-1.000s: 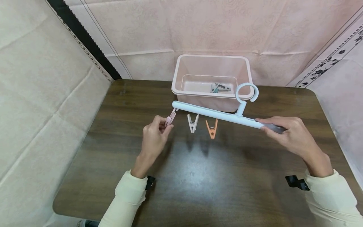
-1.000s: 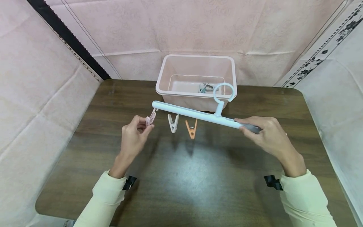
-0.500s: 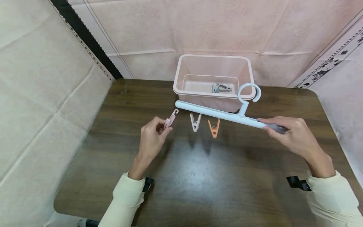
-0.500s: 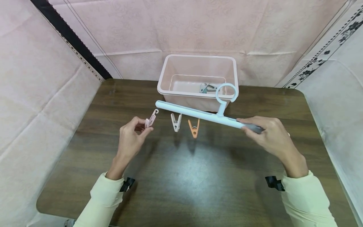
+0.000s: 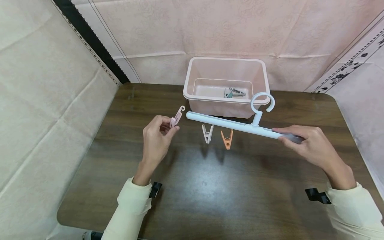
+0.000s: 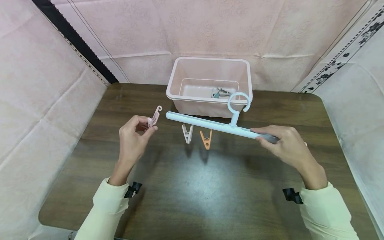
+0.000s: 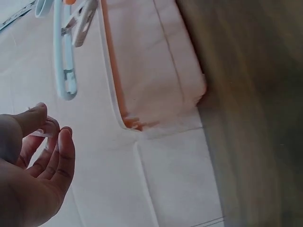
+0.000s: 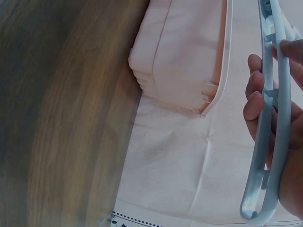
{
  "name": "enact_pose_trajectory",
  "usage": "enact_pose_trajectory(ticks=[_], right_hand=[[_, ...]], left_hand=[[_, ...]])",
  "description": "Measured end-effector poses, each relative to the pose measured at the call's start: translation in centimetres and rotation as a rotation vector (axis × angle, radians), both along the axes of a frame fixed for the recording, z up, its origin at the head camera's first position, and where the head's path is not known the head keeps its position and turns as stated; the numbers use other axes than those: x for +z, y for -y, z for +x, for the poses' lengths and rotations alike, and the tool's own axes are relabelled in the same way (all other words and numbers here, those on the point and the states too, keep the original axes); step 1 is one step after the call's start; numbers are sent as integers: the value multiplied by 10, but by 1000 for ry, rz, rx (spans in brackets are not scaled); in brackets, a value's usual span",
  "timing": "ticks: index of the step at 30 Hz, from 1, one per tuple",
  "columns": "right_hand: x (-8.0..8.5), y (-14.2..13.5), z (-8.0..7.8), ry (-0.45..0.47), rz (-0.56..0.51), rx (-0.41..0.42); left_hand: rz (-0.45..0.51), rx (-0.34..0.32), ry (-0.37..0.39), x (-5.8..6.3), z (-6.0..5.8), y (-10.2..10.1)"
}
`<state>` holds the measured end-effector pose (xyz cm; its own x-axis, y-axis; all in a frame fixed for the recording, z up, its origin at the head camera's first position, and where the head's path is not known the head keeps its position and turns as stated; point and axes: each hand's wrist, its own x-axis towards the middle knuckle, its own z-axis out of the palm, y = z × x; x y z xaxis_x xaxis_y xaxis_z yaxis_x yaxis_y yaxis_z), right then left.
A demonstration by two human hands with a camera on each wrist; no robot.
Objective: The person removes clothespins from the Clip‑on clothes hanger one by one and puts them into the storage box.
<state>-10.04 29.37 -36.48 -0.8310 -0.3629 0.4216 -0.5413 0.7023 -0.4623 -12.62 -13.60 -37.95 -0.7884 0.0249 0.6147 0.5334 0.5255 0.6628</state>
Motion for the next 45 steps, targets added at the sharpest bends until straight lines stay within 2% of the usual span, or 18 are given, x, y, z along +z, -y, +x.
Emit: enact_pose_trajectory(ticks=[14, 20, 26, 31, 36, 39, 45], right_hand=[[0, -8, 12, 23, 20, 22], [1, -11, 18, 27, 19, 16], [2, -4, 16, 51, 9, 32], [3, -1, 16, 36, 9, 53], [2, -4, 19, 31, 19, 52], [0, -5, 20, 36, 23, 55], [1, -10, 23, 23, 27, 67]], left_hand=[[-13, -48, -47, 29, -35, -22], [-21, -71, -17, 38, -53, -29], [-9, -72, 17, 44, -72, -35], [12, -74, 58, 42, -94, -41], [27, -87, 150, 38, -118, -50], [35, -86, 191, 35, -129, -51], [34, -87, 214, 26, -145, -54]])
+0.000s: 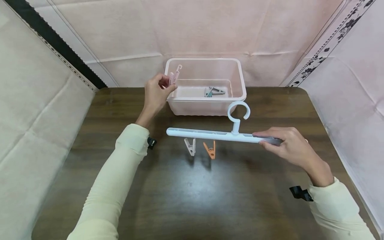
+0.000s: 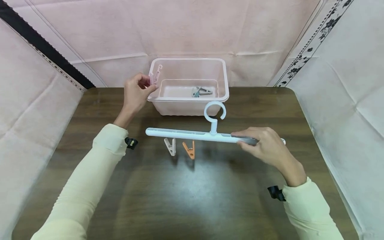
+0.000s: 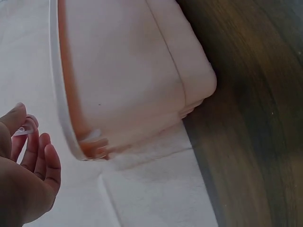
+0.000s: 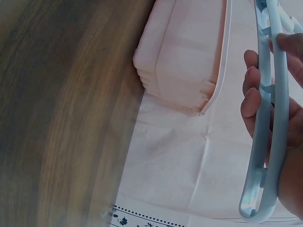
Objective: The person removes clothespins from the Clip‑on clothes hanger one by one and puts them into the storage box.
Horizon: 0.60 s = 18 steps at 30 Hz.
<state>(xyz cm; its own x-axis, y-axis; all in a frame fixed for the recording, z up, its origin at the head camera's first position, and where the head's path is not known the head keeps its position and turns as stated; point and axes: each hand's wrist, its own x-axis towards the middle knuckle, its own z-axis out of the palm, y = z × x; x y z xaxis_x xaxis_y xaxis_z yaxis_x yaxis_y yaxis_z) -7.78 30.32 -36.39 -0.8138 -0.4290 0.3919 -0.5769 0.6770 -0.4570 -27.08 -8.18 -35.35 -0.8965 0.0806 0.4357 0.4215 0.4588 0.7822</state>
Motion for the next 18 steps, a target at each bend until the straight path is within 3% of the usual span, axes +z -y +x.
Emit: enact_pose_trajectory(ticks=[6, 12, 18], right_hand=[[3, 0, -1, -13, 17, 19], [2, -1, 5, -13, 10, 35], [2, 2, 7, -11, -7, 34]], left_hand=[[-22, 16, 1, -6, -11, -1], [-69, 18, 24, -13, -13, -9], [-84, 29, 19, -11, -15, -14]])
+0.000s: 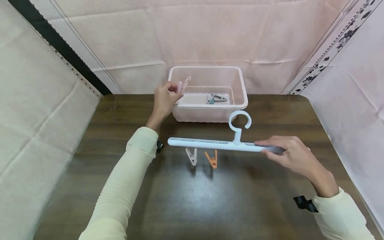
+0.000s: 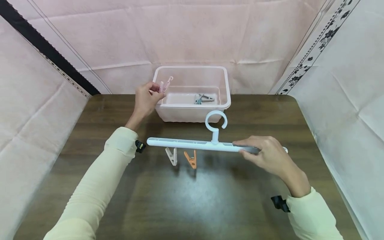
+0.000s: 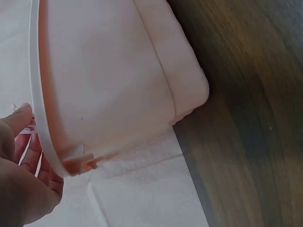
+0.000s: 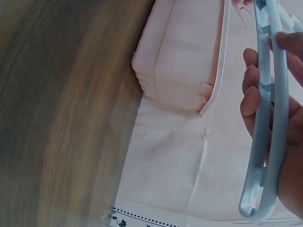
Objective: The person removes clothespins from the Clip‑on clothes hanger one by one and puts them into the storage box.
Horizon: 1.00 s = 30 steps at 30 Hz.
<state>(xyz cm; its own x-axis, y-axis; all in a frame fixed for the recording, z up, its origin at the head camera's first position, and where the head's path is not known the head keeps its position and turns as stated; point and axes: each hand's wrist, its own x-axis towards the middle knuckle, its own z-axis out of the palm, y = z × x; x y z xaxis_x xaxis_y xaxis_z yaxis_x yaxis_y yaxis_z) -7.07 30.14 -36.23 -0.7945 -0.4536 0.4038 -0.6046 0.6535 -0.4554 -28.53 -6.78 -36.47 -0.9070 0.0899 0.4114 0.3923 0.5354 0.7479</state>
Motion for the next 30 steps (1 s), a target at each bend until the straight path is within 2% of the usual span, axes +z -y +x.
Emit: enact_pose_trajectory(ticks=[4, 10, 16, 22, 30], right_hand=[[0, 0, 2, 16, -13, 9], [0, 2, -1, 17, -7, 14], [0, 1, -4, 16, -15, 21], [0, 1, -8, -1, -24, 22], [-3, 4, -12, 3, -21, 18]], left_hand=[[-24, -14, 19, -2, -1, -4], [-45, 14, 27, -2, -2, -4], [-50, -25, 45, -1, -1, 0], [-44, -56, 63, 6, 11, 10], [4, -117, 53, 10, 38, 28]])
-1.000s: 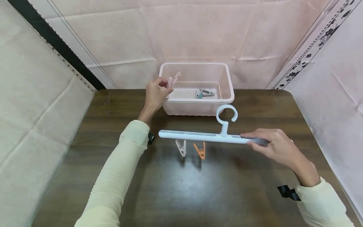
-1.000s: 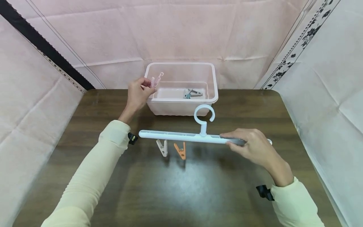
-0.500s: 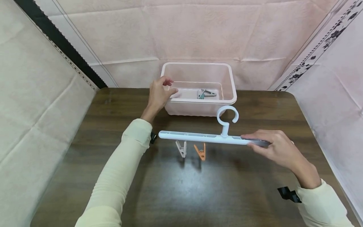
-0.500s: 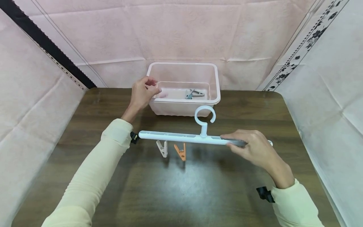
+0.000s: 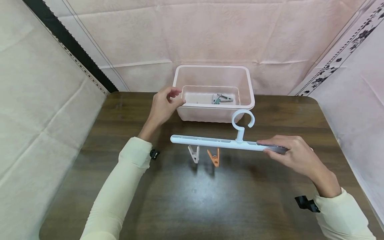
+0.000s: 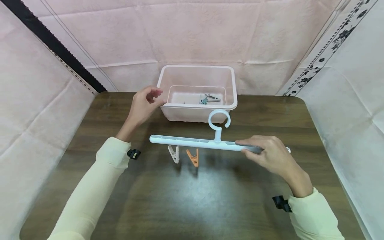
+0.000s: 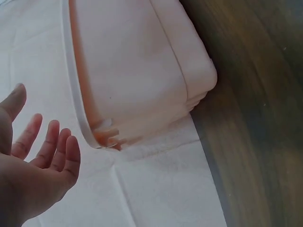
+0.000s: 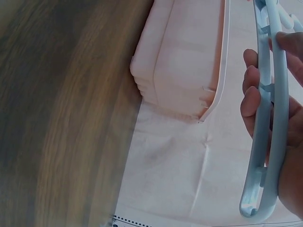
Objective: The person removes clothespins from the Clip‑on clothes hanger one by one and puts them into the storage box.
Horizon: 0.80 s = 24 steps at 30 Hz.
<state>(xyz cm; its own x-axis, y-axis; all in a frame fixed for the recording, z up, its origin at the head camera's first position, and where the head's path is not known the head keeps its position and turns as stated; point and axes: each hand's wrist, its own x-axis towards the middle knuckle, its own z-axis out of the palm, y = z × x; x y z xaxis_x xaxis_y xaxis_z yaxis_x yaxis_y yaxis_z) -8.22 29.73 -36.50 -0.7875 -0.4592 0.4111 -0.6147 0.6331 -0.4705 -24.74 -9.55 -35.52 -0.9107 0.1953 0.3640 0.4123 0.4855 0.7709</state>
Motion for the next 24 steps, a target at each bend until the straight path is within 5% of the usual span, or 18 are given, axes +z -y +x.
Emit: enact_pose_trajectory(ticks=[16, 24], right_hand=[[-2, 3, -8, 16, -24, 14], [-2, 4, -10, 5, -43, 30]], left_hand=[[194, -65, 57, 2, 64, 6], [295, -87, 77, -15, 88, 23]])
